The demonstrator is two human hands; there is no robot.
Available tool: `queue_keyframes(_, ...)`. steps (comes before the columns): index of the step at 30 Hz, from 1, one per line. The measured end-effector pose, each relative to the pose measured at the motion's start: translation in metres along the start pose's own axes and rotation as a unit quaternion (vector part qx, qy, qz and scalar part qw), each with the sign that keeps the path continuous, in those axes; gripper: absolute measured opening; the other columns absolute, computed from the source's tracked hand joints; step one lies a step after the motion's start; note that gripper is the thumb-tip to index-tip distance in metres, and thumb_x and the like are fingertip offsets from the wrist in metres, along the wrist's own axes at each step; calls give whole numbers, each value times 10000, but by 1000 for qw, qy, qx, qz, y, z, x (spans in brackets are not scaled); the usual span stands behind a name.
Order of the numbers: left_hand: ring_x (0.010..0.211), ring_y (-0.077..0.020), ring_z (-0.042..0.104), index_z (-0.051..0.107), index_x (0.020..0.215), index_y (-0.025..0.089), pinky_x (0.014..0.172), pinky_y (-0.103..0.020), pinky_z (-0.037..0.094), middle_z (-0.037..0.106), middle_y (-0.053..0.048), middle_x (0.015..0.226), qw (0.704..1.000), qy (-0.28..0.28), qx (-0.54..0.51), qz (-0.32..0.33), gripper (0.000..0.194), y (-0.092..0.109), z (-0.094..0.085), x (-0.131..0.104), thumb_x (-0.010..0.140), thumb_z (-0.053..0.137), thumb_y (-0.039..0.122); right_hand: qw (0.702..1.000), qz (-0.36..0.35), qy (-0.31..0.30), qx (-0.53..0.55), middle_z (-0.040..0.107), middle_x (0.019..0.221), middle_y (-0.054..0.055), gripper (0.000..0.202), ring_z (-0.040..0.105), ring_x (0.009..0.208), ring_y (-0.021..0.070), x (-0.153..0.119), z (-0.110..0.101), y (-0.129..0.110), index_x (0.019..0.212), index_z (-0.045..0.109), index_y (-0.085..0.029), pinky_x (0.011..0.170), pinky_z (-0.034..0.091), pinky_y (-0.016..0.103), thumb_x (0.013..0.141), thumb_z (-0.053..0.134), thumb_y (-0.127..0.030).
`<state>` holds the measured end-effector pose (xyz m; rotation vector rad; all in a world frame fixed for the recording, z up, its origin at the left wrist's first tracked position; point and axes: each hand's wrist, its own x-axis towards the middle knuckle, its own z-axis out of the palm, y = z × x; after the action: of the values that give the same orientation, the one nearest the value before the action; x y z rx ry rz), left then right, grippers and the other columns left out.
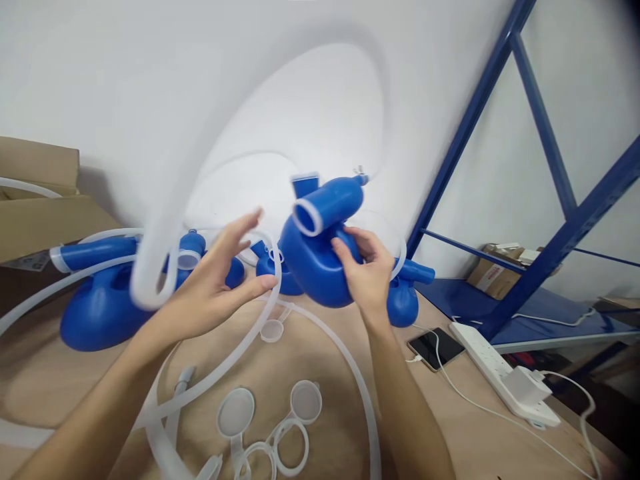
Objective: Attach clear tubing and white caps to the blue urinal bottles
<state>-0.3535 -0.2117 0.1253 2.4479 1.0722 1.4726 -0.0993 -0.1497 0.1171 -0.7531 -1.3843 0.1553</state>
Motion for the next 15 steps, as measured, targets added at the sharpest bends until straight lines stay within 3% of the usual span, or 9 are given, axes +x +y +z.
queue_keyframes(3,1454,-331,505,580,1488,344,1144,-449,510,525,-53,1598,987,-157,28,-30,560,1,-13,-3,987,599,593,997,51,57,-4,813,975,78,378,782,842,247,20,-22,35,1073,734,-192,875,625,422,818,807,-461)
queue_keyframes(6,1402,-316,564,554,1518,369,1116,-402,521,569,-32,1565,944,-314,38,-92,631,-11,-23,-8,953,618,643,990,116,76,-11,794,811,66,440,774,760,257,30,-43,77,1038,719,-172,789,614,405,759,836,-492)
queue_keyframes(8,1323,-316,631,538,1536,354,1043,-371,557,623,-56,1510,904,-392,47,-162,707,-24,-22,-11,914,636,676,985,162,50,-18,788,798,69,461,767,747,253,32,-52,104,1027,716,-165,761,601,386,725,847,-488)
queue_keyframes(11,1159,-341,711,652,1428,248,935,-379,579,705,-129,1376,855,-449,102,-238,765,-39,-11,-12,831,656,726,970,228,-52,-64,772,765,48,474,763,751,234,27,-57,135,1090,698,-157,769,589,362,735,826,-445)
queue_keyframes(15,955,-329,728,774,1125,202,794,-373,542,776,-128,1108,821,-496,166,-228,490,-40,13,-8,838,639,576,945,270,-154,-104,728,649,0,378,740,665,215,14,-51,162,1030,697,-159,694,579,331,704,836,-292)
